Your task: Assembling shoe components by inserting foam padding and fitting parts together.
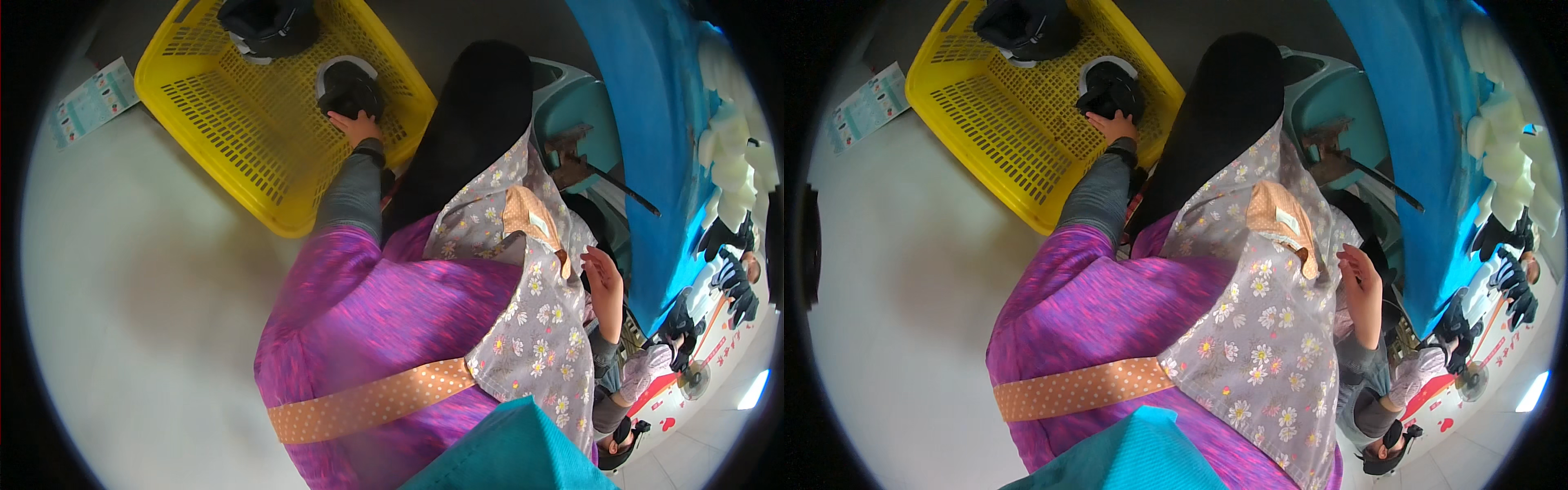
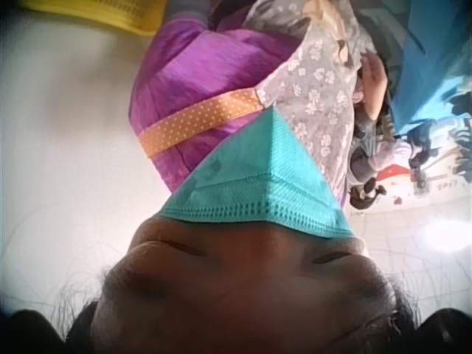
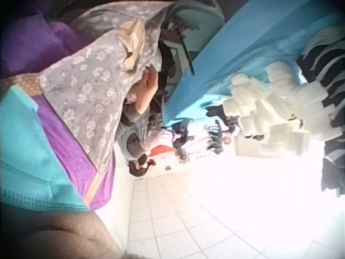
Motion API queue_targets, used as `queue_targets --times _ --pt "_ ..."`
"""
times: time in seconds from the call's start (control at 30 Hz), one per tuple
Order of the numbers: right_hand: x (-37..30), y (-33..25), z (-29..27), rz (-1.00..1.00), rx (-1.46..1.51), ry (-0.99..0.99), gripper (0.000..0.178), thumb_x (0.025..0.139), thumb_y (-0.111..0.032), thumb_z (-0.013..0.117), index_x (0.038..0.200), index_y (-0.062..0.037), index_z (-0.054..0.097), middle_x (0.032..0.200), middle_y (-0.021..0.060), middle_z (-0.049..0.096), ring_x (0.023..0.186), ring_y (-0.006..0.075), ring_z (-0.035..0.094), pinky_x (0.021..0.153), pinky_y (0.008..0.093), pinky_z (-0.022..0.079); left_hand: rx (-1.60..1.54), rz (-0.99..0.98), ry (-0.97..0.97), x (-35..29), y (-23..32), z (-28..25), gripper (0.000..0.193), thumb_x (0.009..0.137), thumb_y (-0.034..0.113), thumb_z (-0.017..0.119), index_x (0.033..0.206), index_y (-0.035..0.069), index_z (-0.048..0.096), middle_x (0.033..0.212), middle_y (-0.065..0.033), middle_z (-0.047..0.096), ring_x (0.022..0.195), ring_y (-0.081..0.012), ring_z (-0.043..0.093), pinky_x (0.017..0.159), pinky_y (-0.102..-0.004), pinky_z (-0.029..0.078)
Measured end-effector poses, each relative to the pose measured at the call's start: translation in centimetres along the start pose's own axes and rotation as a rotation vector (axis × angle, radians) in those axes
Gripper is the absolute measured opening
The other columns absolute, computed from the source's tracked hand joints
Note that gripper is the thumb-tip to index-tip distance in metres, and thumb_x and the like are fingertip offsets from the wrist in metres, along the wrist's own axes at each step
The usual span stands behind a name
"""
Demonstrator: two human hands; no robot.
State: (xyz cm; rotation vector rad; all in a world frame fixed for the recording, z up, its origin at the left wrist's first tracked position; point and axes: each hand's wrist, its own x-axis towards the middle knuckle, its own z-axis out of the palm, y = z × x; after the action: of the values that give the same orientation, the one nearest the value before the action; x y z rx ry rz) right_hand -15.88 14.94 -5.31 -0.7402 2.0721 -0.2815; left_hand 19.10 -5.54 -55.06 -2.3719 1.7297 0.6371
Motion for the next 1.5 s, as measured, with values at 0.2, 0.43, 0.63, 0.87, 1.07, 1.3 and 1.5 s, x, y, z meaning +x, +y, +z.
queue_targets --times 0.2,0.43,0.63,0.87,1.07,1.3,1.5 --pt "-0.8 0.5 -0.1 0.002 0.021 0.055 0.027 0.101 -0.008 0.053 0.126 0.0025 0.057 0.11 0.0077 0.066 0.103 0.0125 0.06 0.092 0.0269 0.047 -0.017 -0.085 -0.09 1.2 -0.9 -0.8 0.038 0.094 0.049 0.06 0.116 0.018 0.068 0.157 -0.0323 -0.003 0.145 -0.051 0.006 0.119 -0.0621 0.02" --pt "-0.7 1.8 -0.2 0.026 -0.032 0.038 0.027 0.1 -0.007 0.055 0.126 0.0018 0.057 0.109 0.0075 0.066 0.1 0.0115 0.06 0.088 0.0247 0.047 -0.138 0.005 -0.109 0.1 -5.7 -1.9 0.051 0.09 0.05 0.064 0.112 0.005 0.072 0.158 -0.0311 0.008 0.142 -0.0526 0.018 0.114 -0.0569 0.026" --pt "0.0 1.5 0.2 -0.01 -0.023 0.01 0.027 0.1 -0.007 0.055 0.126 0.0007 0.058 0.108 0.0063 0.067 0.097 0.0099 0.06 0.084 0.024 0.048 0.177 -0.121 -0.397 -0.9 -5.8 0.3 0.062 0.091 0.06 0.056 0.108 0.003 0.073 0.159 -0.031 0.006 0.141 -0.054 0.02 0.112 -0.0636 0.026" --pt "-0.9 2.6 0.6 0.058 -0.038 0.072 0.028 0.099 -0.008 0.056 0.126 0.0005 0.058 0.107 0.0057 0.068 0.093 0.0083 0.059 0.08 0.0229 0.047 0.14 -0.268 -0.435 1.0 -1.3 3.9 0.072 0.089 0.065 0.055 0.125 0.004 0.065 0.158 -0.0277 0.015 0.141 -0.0499 0.023 0.109 -0.0645 0.035" --pt "0.9 1.0 0.4 -0.005 -0.041 -0.022 0.027 0.098 -0.005 0.057 0.124 0.0008 0.06 0.105 0.0087 0.069 0.095 0.0122 0.063 0.085 0.0261 0.049 0.479 -0.356 -0.327 6.2 -5.7 6.4 0.054 0.098 0.051 0.05 0.131 0.01 0.062 0.139 -0.0301 0.047 0.127 -0.0437 0.046 0.099 -0.061 0.042" --pt "1.1 2.7 0.2 0.071 -0.029 0.06 0.026 0.098 -0.005 0.057 0.123 0.0009 0.06 0.104 0.0087 0.069 0.095 0.0132 0.063 0.085 0.0264 0.05 0.206 0.024 -0.75 6.2 0.0 -1.8 0.066 0.098 0.057 0.045 0.136 0.004 0.054 0.118 -0.0197 0.065 0.096 -0.0378 0.064 0.08 -0.056 0.057" --pt "0.8 3.8 0.8 0.077 0.002 -0.034 0.026 0.098 -0.006 0.058 0.123 0.0019 0.059 0.103 0.0085 0.069 0.095 0.0133 0.063 0.086 0.0262 0.049 -0.093 0.015 -0.349 5.6 -1.6 -3.0 0.064 0.1 0.053 0.044 0.127 -0.003 0.058 0.112 -0.0232 0.066 0.096 -0.0413 0.063 0.08 -0.0564 0.056"
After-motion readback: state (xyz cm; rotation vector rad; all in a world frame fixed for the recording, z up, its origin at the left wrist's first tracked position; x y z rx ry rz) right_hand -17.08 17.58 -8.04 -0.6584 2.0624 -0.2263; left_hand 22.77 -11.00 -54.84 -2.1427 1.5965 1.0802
